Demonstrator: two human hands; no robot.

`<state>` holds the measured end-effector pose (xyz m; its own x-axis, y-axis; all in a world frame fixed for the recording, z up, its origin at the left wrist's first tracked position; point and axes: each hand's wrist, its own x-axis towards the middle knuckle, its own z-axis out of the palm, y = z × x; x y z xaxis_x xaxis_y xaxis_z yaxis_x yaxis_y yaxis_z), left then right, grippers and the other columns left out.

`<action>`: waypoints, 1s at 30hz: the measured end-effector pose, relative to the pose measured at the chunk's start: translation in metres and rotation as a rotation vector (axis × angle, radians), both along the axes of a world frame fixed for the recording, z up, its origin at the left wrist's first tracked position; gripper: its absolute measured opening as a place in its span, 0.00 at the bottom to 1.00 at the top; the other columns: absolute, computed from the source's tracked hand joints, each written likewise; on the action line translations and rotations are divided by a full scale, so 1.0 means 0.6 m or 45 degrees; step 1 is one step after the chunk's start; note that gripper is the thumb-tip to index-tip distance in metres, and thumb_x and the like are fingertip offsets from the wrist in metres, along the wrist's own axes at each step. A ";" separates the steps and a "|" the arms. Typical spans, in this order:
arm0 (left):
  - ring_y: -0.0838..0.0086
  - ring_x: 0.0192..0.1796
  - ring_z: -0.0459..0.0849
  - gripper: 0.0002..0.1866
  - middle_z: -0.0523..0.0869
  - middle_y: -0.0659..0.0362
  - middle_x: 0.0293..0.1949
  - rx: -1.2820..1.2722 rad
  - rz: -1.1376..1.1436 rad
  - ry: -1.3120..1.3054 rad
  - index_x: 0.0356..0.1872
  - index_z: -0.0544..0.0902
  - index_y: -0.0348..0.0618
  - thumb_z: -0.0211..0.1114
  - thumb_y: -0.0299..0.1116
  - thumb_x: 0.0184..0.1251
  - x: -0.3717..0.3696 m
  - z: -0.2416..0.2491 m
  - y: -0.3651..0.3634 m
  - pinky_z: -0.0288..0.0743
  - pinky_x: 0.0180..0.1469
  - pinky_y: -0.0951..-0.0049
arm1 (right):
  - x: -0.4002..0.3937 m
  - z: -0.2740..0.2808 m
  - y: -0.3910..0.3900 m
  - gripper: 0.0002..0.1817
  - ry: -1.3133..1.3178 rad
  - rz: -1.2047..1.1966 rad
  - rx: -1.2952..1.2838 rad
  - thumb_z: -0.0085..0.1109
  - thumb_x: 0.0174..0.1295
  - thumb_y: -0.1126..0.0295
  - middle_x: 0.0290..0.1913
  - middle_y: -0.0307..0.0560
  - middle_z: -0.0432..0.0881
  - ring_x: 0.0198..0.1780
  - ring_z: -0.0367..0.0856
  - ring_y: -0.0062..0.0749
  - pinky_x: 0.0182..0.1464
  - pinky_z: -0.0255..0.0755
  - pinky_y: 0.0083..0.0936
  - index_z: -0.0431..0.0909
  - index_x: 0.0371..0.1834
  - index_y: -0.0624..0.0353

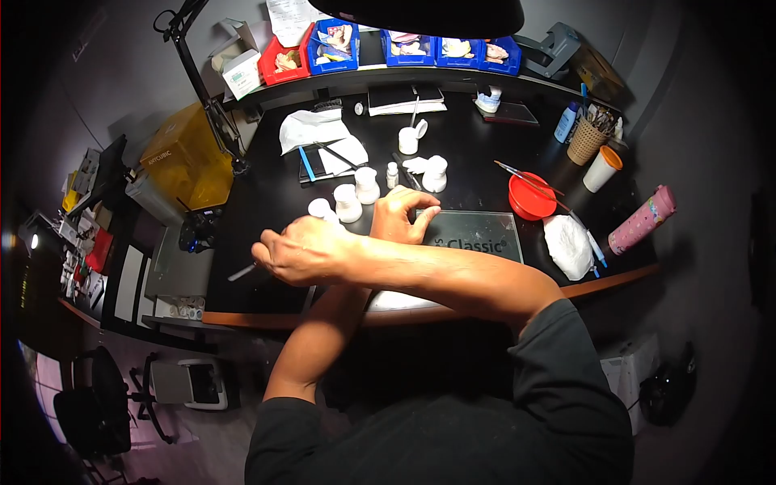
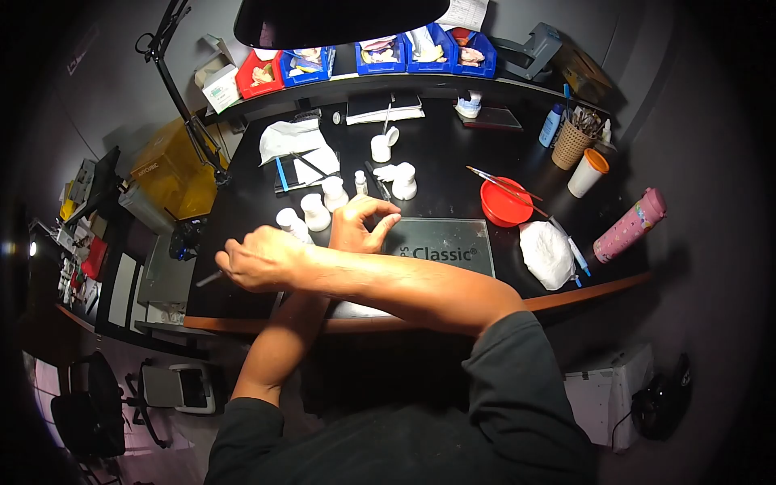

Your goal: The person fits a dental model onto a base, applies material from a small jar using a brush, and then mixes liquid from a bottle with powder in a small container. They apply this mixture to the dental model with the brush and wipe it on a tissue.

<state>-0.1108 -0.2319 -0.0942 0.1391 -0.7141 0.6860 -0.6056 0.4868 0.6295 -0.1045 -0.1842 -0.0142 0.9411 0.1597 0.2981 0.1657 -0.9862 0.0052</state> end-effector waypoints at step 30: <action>0.73 0.55 0.91 0.12 0.92 0.54 0.48 0.454 -0.430 1.242 0.56 0.86 0.33 0.72 0.21 0.74 0.010 0.023 0.018 0.84 0.60 0.76 | -0.348 -0.057 -0.255 0.10 -0.432 -0.603 1.713 0.60 0.80 0.73 0.39 0.48 0.90 0.29 0.83 0.16 0.33 0.77 0.14 0.76 0.58 0.67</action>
